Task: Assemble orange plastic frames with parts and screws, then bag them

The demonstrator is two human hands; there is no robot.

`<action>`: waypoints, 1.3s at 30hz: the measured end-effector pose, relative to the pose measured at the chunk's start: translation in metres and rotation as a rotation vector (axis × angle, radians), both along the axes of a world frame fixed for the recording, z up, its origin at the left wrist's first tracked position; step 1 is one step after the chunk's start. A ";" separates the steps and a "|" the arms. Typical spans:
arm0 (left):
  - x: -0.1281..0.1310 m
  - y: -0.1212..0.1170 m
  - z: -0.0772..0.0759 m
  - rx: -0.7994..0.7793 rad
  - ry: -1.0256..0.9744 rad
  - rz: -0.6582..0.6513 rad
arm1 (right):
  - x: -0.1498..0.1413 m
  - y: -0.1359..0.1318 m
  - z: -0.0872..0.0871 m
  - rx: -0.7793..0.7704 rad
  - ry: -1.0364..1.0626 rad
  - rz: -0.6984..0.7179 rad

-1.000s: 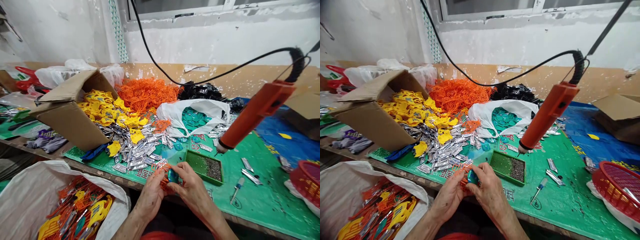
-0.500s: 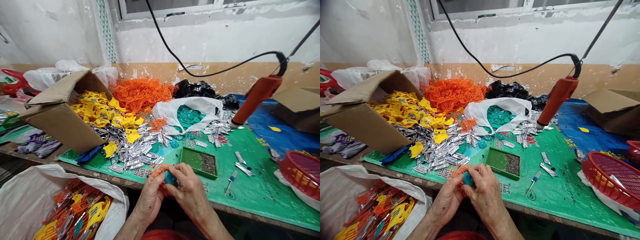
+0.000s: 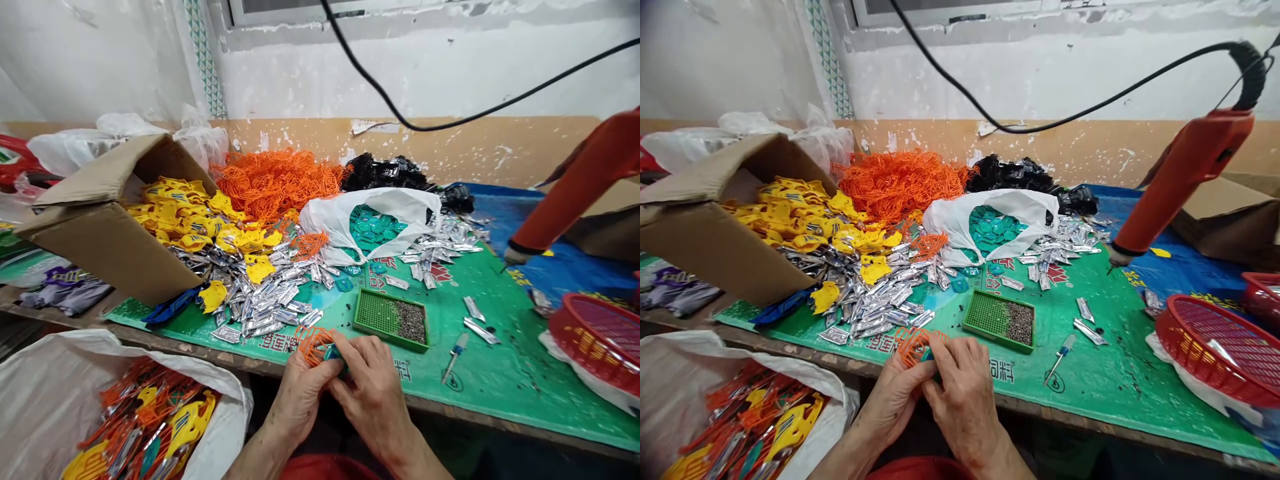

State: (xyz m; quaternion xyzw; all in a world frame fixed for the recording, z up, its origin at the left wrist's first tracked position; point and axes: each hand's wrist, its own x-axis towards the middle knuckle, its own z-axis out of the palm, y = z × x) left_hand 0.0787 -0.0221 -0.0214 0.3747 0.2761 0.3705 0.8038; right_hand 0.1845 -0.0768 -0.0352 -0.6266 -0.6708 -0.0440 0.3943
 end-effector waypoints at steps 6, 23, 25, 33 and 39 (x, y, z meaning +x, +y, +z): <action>-0.006 0.004 -0.001 -0.020 0.205 0.041 | 0.079 -0.021 0.039 0.322 0.451 -0.385; 0.012 0.005 0.000 -0.020 0.331 -0.208 | 0.159 0.080 0.150 0.041 1.123 0.176; 0.015 0.007 -0.001 -0.005 0.336 -0.240 | 0.150 0.078 0.146 0.044 1.120 0.188; 0.031 0.010 -0.002 -0.003 0.367 -0.319 | 0.120 0.049 0.092 0.115 1.049 -0.064; 0.035 0.008 -0.010 -0.017 0.362 -0.350 | 0.122 0.045 0.069 0.107 1.065 -0.097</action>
